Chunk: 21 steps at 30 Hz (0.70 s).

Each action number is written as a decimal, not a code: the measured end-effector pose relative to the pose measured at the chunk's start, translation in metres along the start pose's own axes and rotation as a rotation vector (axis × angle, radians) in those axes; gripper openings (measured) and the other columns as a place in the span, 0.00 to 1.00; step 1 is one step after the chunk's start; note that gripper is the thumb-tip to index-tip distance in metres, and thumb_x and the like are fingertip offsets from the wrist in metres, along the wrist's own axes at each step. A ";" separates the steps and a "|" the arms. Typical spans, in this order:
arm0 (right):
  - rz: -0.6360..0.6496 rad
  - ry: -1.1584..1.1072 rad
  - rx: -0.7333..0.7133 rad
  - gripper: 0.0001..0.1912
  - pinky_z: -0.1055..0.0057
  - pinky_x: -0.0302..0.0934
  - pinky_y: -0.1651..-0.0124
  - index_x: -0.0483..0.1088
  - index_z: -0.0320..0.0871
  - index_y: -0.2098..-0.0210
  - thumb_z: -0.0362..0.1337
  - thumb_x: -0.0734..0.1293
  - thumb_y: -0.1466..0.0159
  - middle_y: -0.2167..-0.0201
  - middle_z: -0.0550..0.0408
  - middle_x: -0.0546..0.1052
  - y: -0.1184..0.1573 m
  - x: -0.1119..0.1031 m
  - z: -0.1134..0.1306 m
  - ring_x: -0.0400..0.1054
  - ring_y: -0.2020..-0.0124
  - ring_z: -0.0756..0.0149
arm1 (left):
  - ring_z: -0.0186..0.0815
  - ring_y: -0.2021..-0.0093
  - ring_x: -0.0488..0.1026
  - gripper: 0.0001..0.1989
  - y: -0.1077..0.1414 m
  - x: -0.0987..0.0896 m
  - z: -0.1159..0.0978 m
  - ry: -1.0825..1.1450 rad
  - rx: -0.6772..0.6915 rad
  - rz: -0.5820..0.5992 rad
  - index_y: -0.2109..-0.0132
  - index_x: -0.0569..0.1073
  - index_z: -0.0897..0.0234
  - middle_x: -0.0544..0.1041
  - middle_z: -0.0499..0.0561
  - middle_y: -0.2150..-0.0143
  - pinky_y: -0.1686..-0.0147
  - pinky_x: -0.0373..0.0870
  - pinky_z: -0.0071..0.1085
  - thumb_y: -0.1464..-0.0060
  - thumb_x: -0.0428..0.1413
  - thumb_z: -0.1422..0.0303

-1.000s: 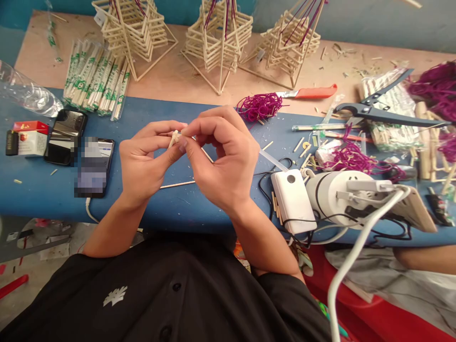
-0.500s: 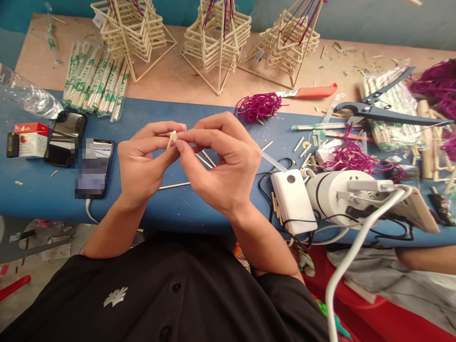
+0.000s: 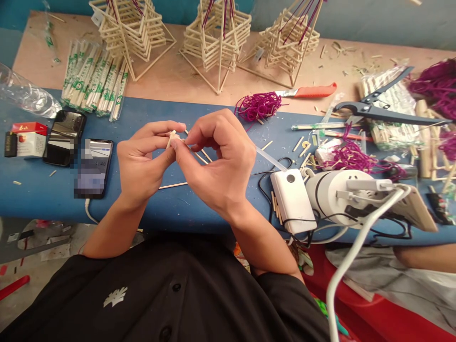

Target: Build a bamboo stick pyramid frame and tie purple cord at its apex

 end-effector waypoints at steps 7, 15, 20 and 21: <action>0.013 0.045 0.014 0.08 0.59 0.73 0.64 0.74 0.51 0.64 0.36 0.76 0.32 0.63 0.53 0.76 0.002 -0.001 0.002 0.72 0.62 0.60 | 0.34 0.53 0.86 0.05 0.000 0.001 0.000 0.019 0.000 -0.003 0.60 0.89 0.53 0.89 0.49 0.51 0.51 0.84 0.34 0.37 0.70 0.60; -0.009 0.109 -0.038 0.08 0.58 0.75 0.63 0.78 0.52 0.64 0.34 0.79 0.34 0.64 0.54 0.78 0.003 0.000 0.004 0.72 0.63 0.61 | 0.33 0.53 0.86 0.04 -0.001 0.001 -0.001 -0.001 0.010 -0.006 0.60 0.89 0.53 0.89 0.47 0.52 0.51 0.84 0.33 0.34 0.69 0.64; -0.010 0.180 -0.092 0.08 0.56 0.77 0.60 0.80 0.54 0.61 0.32 0.77 0.34 0.62 0.53 0.80 0.007 -0.002 0.006 0.73 0.61 0.59 | 0.34 0.54 0.86 0.04 0.000 0.001 0.000 -0.003 -0.005 -0.005 0.59 0.89 0.52 0.89 0.48 0.51 0.51 0.84 0.34 0.35 0.69 0.61; -0.013 0.175 -0.090 0.07 0.57 0.77 0.61 0.80 0.54 0.61 0.32 0.76 0.33 0.62 0.53 0.80 0.007 -0.002 0.006 0.73 0.61 0.59 | 0.35 0.53 0.86 0.05 0.000 0.001 0.000 -0.003 -0.009 -0.003 0.58 0.89 0.51 0.89 0.48 0.51 0.51 0.84 0.35 0.36 0.70 0.59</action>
Point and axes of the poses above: each hand's wrist, its own y-axis away from the middle knuckle, its own x-axis out of the palm, z = x × y, the point moved 3 cm from there along -y, towards the middle knuckle
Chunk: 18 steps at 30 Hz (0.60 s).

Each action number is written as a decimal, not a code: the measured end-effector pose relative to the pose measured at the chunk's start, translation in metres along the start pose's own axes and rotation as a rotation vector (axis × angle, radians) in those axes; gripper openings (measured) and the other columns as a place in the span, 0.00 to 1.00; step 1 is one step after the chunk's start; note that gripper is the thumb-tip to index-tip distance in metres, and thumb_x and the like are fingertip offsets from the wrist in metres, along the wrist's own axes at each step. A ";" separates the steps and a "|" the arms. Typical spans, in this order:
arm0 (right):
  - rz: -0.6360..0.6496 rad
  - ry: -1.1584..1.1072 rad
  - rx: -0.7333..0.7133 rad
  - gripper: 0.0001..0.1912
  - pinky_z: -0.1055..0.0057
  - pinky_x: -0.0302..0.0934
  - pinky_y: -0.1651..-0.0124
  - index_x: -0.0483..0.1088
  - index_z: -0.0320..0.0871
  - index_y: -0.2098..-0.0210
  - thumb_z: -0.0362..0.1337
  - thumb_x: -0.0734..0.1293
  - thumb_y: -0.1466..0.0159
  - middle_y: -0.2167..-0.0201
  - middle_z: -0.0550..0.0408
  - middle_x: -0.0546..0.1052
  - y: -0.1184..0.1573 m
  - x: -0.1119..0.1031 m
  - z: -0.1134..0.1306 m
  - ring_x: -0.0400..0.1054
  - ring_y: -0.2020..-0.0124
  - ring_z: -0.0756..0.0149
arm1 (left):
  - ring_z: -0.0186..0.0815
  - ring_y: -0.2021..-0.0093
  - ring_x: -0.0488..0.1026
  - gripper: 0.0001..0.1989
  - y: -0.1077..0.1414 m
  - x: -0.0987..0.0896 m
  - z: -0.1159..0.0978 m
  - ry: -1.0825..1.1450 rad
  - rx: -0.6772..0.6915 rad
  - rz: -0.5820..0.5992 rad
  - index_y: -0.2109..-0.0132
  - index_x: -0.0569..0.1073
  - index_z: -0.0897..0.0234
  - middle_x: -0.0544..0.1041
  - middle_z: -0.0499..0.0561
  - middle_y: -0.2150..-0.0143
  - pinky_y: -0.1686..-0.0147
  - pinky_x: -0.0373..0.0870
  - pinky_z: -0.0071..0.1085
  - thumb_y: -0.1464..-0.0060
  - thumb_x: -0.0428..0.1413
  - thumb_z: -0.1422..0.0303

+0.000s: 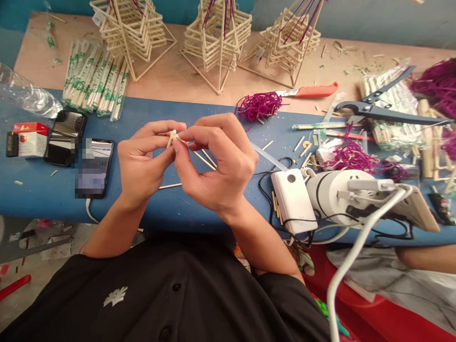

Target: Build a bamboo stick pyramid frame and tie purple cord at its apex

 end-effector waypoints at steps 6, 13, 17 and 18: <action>-0.021 -0.042 0.028 0.07 0.61 0.74 0.67 0.78 0.51 0.65 0.33 0.75 0.31 0.64 0.53 0.79 -0.005 0.001 0.000 0.73 0.63 0.62 | 0.35 0.53 0.86 0.11 -0.001 0.001 -0.001 0.008 -0.018 -0.008 0.61 0.89 0.52 0.89 0.48 0.53 0.50 0.84 0.36 0.40 0.71 0.52; 0.061 -0.154 0.164 0.06 0.62 0.75 0.61 0.80 0.50 0.65 0.34 0.76 0.32 0.63 0.54 0.80 -0.008 0.001 -0.010 0.74 0.62 0.63 | 0.34 0.54 0.86 0.10 -0.001 0.003 -0.004 0.010 -0.047 -0.018 0.63 0.89 0.54 0.89 0.48 0.53 0.50 0.83 0.35 0.39 0.71 0.54; 0.113 -0.419 0.292 0.07 0.66 0.73 0.61 0.82 0.49 0.67 0.39 0.81 0.36 0.66 0.58 0.81 -0.011 0.003 -0.022 0.74 0.64 0.67 | 0.34 0.54 0.85 0.10 -0.001 0.002 -0.004 -0.008 -0.046 -0.014 0.63 0.89 0.53 0.89 0.49 0.53 0.50 0.83 0.34 0.41 0.72 0.53; 0.132 -0.484 0.344 0.09 0.67 0.73 0.61 0.82 0.49 0.67 0.42 0.83 0.37 0.67 0.58 0.82 -0.012 0.004 -0.026 0.75 0.65 0.68 | 0.34 0.54 0.85 0.10 -0.001 0.002 -0.003 -0.008 -0.038 -0.013 0.62 0.89 0.52 0.89 0.48 0.53 0.51 0.84 0.34 0.42 0.73 0.53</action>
Point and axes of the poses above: each hand's wrist, its own y-axis away from the middle knuckle, its own x-axis out of the palm, z = x × y, the point moved 3 cm from there along -y, towards the middle knuckle
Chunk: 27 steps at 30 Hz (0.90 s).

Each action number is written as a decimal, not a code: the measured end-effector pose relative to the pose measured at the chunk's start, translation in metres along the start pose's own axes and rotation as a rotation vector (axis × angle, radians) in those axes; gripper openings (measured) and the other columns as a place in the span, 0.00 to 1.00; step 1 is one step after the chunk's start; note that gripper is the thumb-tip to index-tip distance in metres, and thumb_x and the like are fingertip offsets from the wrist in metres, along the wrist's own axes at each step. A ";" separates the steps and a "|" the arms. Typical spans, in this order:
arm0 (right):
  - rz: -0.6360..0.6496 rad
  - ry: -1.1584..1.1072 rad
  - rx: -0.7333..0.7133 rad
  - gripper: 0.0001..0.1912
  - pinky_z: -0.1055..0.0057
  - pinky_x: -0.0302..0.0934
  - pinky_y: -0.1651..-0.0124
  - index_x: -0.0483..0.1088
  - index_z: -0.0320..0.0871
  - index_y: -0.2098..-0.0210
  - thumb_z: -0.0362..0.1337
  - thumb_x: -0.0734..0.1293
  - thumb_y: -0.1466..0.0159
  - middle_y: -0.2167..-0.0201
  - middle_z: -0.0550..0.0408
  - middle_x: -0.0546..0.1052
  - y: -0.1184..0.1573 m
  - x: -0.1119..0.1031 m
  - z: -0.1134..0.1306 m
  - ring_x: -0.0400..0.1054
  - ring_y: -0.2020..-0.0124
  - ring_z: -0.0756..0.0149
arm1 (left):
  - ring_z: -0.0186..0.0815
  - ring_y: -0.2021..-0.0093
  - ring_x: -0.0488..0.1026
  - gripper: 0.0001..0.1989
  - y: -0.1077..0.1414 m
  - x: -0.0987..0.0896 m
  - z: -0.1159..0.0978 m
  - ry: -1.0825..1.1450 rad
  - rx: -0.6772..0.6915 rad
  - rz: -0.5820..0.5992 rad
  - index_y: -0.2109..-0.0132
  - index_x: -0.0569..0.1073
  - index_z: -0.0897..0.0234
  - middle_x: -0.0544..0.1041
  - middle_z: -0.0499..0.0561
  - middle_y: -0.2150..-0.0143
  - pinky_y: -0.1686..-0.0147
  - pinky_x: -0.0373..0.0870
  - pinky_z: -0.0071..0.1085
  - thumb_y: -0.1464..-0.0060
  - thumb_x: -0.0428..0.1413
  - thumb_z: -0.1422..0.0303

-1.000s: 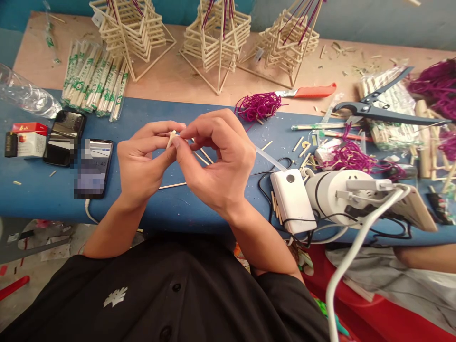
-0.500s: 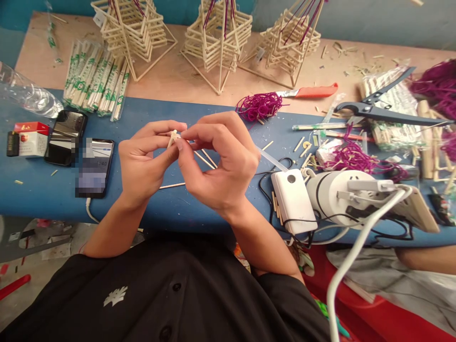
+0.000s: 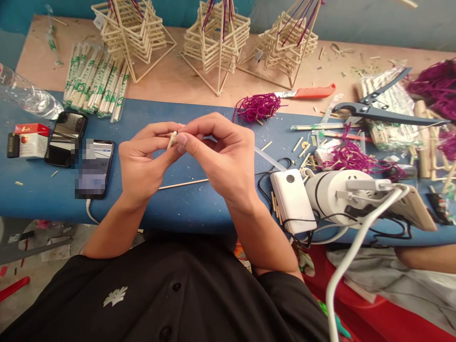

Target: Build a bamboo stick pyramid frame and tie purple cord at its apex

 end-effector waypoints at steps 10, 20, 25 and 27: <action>0.139 -0.241 0.333 0.24 0.68 0.76 0.62 0.77 0.47 0.71 0.52 0.89 0.52 0.71 0.61 0.80 -0.013 -0.006 -0.017 0.76 0.69 0.69 | 0.37 0.52 0.85 0.10 0.000 -0.001 0.003 0.027 -0.019 0.064 0.59 0.90 0.49 0.88 0.48 0.52 0.47 0.84 0.38 0.43 0.73 0.52; 0.198 -0.185 0.265 0.20 0.69 0.71 0.69 0.81 0.47 0.69 0.51 0.88 0.47 0.72 0.59 0.80 -0.011 -0.011 -0.006 0.75 0.72 0.70 | 0.35 0.55 0.85 0.06 -0.002 -0.004 -0.010 0.097 -0.016 0.188 0.57 0.90 0.45 0.88 0.47 0.52 0.51 0.85 0.35 0.42 0.73 0.57; 0.268 -0.089 0.201 0.16 0.68 0.67 0.69 0.86 0.52 0.69 0.54 0.86 0.46 0.73 0.60 0.79 -0.011 -0.015 0.001 0.70 0.72 0.71 | 0.37 0.55 0.86 0.08 -0.007 -0.008 -0.011 0.155 -0.097 0.324 0.60 0.90 0.47 0.88 0.48 0.53 0.51 0.87 0.39 0.46 0.75 0.54; 0.296 -0.069 0.178 0.15 0.68 0.64 0.69 0.86 0.53 0.69 0.54 0.87 0.46 0.74 0.60 0.78 -0.012 -0.017 0.005 0.68 0.72 0.71 | 0.38 0.55 0.86 0.08 -0.008 -0.008 -0.011 0.193 -0.116 0.379 0.61 0.90 0.48 0.88 0.48 0.54 0.52 0.87 0.38 0.46 0.76 0.55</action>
Point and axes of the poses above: each hand's wrist, its own y-axis away from the middle knuckle, its own x-axis out of the palm, z = x × y, the point moved 3 cm from there along -y, towards the middle knuckle
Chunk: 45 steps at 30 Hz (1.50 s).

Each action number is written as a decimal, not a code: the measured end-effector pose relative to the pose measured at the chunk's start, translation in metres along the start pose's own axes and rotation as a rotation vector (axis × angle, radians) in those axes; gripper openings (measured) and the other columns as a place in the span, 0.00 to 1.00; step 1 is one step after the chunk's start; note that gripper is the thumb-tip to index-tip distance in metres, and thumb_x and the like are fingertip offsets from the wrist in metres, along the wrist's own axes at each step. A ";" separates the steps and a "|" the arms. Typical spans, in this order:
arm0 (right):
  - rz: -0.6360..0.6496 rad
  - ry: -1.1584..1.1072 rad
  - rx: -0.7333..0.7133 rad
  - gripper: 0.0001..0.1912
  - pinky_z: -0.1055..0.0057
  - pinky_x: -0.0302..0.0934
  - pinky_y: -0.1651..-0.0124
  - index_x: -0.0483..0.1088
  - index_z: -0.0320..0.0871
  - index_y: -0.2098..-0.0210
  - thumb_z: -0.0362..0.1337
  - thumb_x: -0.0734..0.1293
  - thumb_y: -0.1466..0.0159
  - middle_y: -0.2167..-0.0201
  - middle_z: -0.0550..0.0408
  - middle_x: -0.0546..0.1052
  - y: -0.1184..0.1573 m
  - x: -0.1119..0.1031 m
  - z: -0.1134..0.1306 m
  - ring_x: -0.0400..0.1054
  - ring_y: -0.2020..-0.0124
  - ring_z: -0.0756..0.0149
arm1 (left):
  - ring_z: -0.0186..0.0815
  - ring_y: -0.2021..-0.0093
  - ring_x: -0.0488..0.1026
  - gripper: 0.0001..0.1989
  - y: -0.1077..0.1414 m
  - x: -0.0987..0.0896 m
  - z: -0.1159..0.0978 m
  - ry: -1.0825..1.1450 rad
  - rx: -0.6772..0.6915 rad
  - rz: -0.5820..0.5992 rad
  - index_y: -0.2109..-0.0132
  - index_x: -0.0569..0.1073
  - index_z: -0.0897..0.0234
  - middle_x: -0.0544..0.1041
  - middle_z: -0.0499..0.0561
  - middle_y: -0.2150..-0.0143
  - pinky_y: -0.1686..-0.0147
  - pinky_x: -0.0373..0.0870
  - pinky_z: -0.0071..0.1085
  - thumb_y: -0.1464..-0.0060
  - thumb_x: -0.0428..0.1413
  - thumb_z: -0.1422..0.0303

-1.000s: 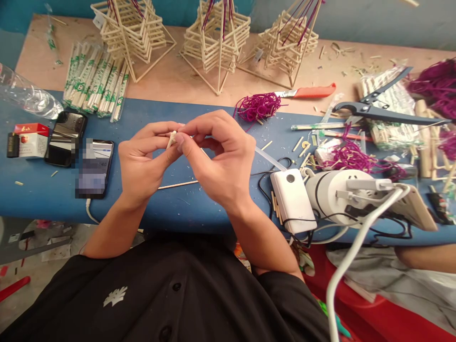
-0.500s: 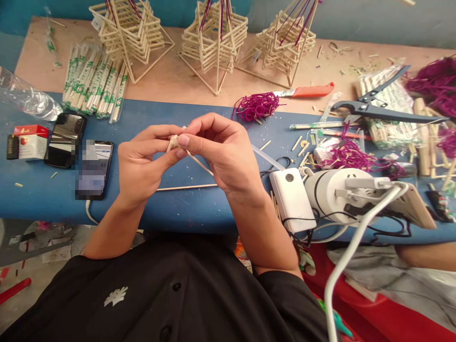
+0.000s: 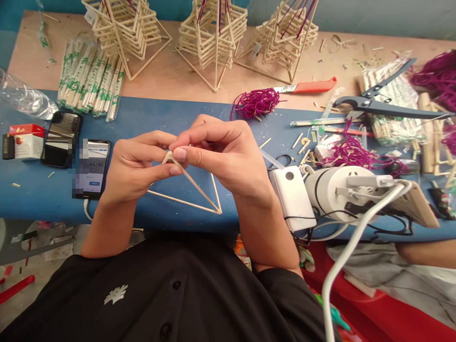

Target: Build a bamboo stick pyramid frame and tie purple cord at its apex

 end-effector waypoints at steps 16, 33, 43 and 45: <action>0.026 0.290 -0.106 0.12 0.63 0.65 0.64 0.87 0.53 0.66 0.52 0.78 0.32 0.69 0.56 0.78 0.012 -0.002 0.022 0.70 0.67 0.67 | 0.35 0.62 0.84 0.07 -0.003 0.004 0.004 0.130 -0.102 0.127 0.66 0.89 0.53 0.86 0.50 0.61 0.59 0.86 0.35 0.43 0.74 0.58; -0.245 0.454 -0.381 0.04 0.57 0.73 0.64 0.86 0.59 0.63 0.39 0.78 0.35 0.67 0.55 0.82 0.030 0.005 0.018 0.75 0.67 0.59 | 0.38 0.55 0.86 0.07 -0.001 0.005 0.001 0.044 -0.034 0.015 0.60 0.90 0.44 0.88 0.48 0.55 0.53 0.87 0.39 0.46 0.76 0.55; -0.237 0.476 -0.503 0.13 0.63 0.71 0.67 0.88 0.57 0.56 0.33 0.77 0.37 0.67 0.55 0.83 0.029 0.004 0.016 0.74 0.69 0.65 | 0.36 0.56 0.85 0.09 0.002 0.005 0.002 0.024 0.010 0.010 0.58 0.90 0.47 0.88 0.48 0.55 0.53 0.86 0.36 0.48 0.77 0.59; -0.220 0.454 -0.533 0.14 0.64 0.72 0.68 0.88 0.54 0.54 0.32 0.78 0.38 0.67 0.54 0.82 0.028 0.003 0.014 0.74 0.68 0.64 | 0.36 0.56 0.85 0.09 0.003 0.006 0.005 0.031 0.033 0.006 0.58 0.90 0.49 0.87 0.49 0.54 0.53 0.86 0.35 0.47 0.77 0.61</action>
Point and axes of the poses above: each hand's wrist, its own y-axis away from the middle knuckle, its own x-axis out of the palm, z = x × y, the point moved 3 cm from there along -y, towards the middle knuckle
